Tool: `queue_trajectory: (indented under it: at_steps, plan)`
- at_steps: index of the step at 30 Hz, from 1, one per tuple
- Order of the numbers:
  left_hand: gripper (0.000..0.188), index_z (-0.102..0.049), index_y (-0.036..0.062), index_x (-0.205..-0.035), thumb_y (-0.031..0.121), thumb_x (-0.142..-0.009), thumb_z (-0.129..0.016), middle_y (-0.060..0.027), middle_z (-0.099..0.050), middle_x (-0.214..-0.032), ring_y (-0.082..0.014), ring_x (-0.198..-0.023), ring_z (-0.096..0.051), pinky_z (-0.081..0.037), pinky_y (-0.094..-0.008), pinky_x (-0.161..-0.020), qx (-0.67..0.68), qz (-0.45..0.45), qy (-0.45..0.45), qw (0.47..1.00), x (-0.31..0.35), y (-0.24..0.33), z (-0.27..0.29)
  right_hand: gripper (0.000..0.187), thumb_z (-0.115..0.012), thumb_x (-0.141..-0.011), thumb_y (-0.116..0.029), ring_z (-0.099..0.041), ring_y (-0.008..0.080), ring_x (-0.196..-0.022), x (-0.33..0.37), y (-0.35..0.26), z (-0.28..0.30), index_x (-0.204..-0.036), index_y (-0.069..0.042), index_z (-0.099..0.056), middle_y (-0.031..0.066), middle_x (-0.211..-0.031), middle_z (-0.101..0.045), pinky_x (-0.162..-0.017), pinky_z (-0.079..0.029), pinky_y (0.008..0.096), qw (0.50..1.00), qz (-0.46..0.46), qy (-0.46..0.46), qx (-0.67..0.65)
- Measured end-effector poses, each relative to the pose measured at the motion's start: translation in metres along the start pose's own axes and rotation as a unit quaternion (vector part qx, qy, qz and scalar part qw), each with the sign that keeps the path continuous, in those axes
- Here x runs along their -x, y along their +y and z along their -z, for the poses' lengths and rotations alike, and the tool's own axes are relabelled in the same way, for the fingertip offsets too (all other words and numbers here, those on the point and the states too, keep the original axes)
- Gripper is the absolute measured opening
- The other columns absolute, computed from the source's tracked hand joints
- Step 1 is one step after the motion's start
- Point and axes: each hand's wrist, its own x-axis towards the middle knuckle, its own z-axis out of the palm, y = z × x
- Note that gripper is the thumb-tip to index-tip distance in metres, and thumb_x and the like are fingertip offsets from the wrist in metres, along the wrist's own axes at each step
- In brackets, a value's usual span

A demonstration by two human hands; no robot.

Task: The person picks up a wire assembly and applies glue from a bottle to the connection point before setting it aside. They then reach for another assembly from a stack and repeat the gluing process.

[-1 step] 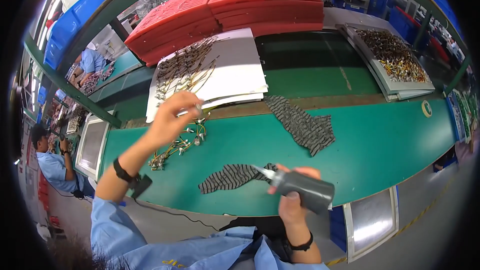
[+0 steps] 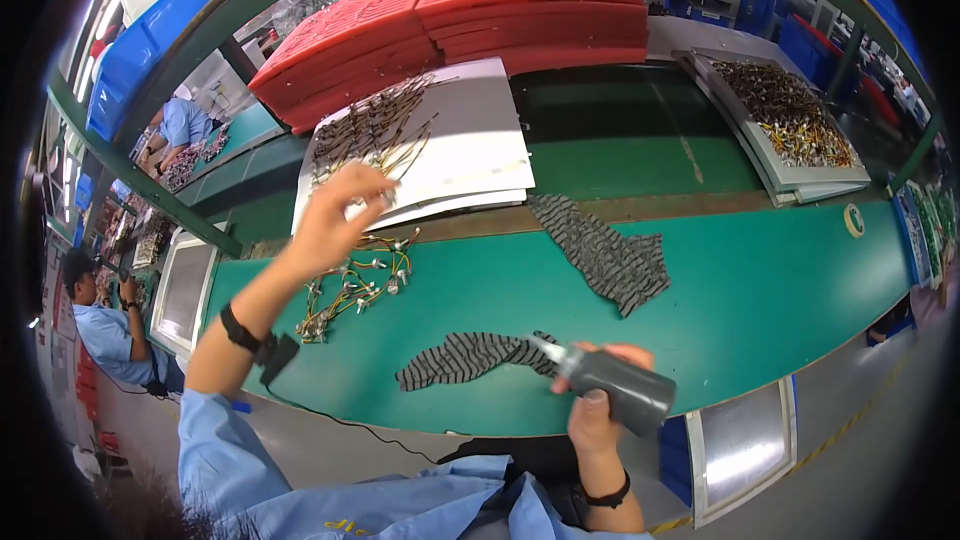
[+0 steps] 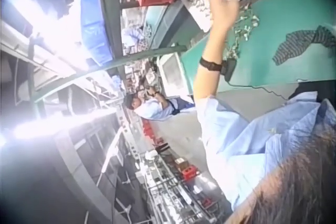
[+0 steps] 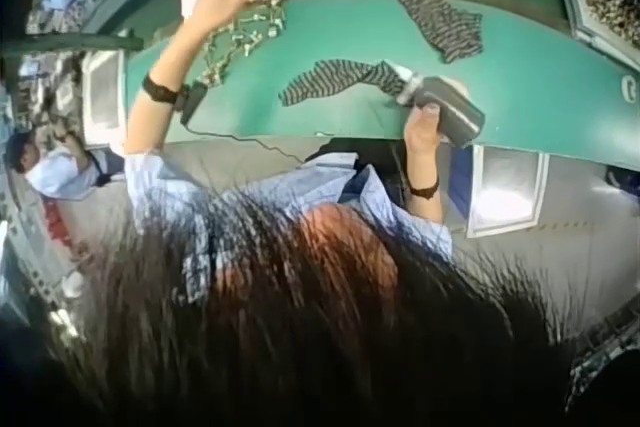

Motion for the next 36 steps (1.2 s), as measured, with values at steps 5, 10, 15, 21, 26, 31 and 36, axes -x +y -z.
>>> queue_trajectory:
  at_steps: [5, 10, 15, 21, 26, 31, 36]
  plan:
    - [0.022, -0.065, -0.0014, -0.105, 0.006, -0.085, -0.062, -0.0125, -0.063, -0.1, -0.0228, -0.094, -0.061, -0.049, -0.0306, -0.082, -0.023, 0.027, -0.017, 0.999, -0.09, -0.069, 0.014, 0.06, -0.069, -0.081, -0.045, -0.054, 0.0172, -0.061, -0.001, 0.013, 0.065, -0.114, -0.004, -0.042, 0.007, -0.093, -0.048, -0.047, -0.044, 0.0272, 0.979, 0.051, 0.121, 0.156]
    - [0.025, -0.065, 0.0009, -0.107, 0.004, -0.083, -0.06, -0.0161, -0.064, -0.099, -0.028, -0.089, -0.064, -0.051, -0.0338, -0.081, -0.068, 0.11, -0.03, 0.991, -0.133, -0.164, -0.018, 0.055, -0.067, -0.082, -0.041, -0.052, 0.0147, -0.064, -0.011, 0.016, 0.061, -0.114, -0.003, -0.043, 0.0064, -0.093, -0.048, -0.045, -0.041, 0.0256, 0.966, 0.052, 0.211, 0.137]
    - [0.027, -0.067, 0.0055, -0.107, 0.007, -0.081, -0.06, -0.018, -0.064, -0.093, -0.0317, -0.088, -0.064, -0.05, -0.037, -0.075, -0.151, 0.06, -0.031, 0.986, -0.147, -0.219, -0.039, 0.057, -0.068, -0.081, -0.042, -0.051, 0.0138, -0.066, -0.011, 0.011, 0.065, -0.115, -0.003, -0.043, 0.0063, -0.091, -0.047, -0.045, -0.041, 0.0248, 0.963, 0.032, 0.224, 0.142]
    - [0.027, -0.067, 0.006, -0.107, 0.007, -0.08, -0.06, -0.0192, -0.064, -0.098, -0.0324, -0.089, -0.064, -0.05, -0.0369, -0.077, -0.199, 0.085, -0.055, 0.975, -0.142, -0.233, -0.034, 0.062, -0.069, -0.08, -0.045, -0.051, 0.0133, -0.065, -0.014, 0.013, 0.065, -0.116, -0.002, -0.042, 0.0061, -0.089, -0.046, -0.044, -0.04, 0.0237, 0.965, 0.009, 0.223, 0.139]
    - [0.027, -0.067, 0.0062, -0.106, 0.007, -0.08, -0.062, -0.0194, -0.064, -0.102, -0.0321, -0.09, -0.064, -0.05, -0.0371, -0.079, -0.188, 0.119, -0.061, 0.973, -0.128, -0.238, -0.022, 0.064, -0.069, -0.079, -0.046, -0.051, 0.013, -0.065, -0.015, 0.015, 0.067, -0.116, -0.002, -0.042, 0.0057, -0.087, -0.045, -0.043, -0.039, 0.0233, 0.966, 0.007, 0.219, 0.136]
    - [0.025, -0.067, 0.0065, -0.104, 0.006, -0.079, -0.063, -0.0188, -0.064, -0.103, -0.0329, -0.093, -0.063, -0.05, -0.0378, -0.079, -0.183, 0.084, -0.041, 0.979, -0.115, -0.242, -0.013, 0.065, -0.069, -0.079, -0.048, -0.05, 0.013, -0.064, -0.013, 0.015, 0.066, -0.117, -0.002, -0.042, 0.0056, -0.087, -0.045, -0.043, -0.038, 0.0233, 0.964, 0.005, 0.227, 0.135]
    - [0.023, -0.067, 0.0059, -0.102, 0.005, -0.079, -0.063, -0.0181, -0.064, -0.1, -0.0333, -0.094, -0.061, -0.049, -0.0381, -0.08, -0.207, 0.07, -0.07, 0.973, -0.107, -0.23, -0.009, 0.066, -0.069, -0.079, -0.048, -0.05, 0.0125, -0.066, -0.012, 0.015, 0.068, -0.117, -0.003, -0.041, 0.0055, -0.09, -0.044, -0.044, -0.038, 0.0228, 0.967, 0.002, 0.215, 0.133]
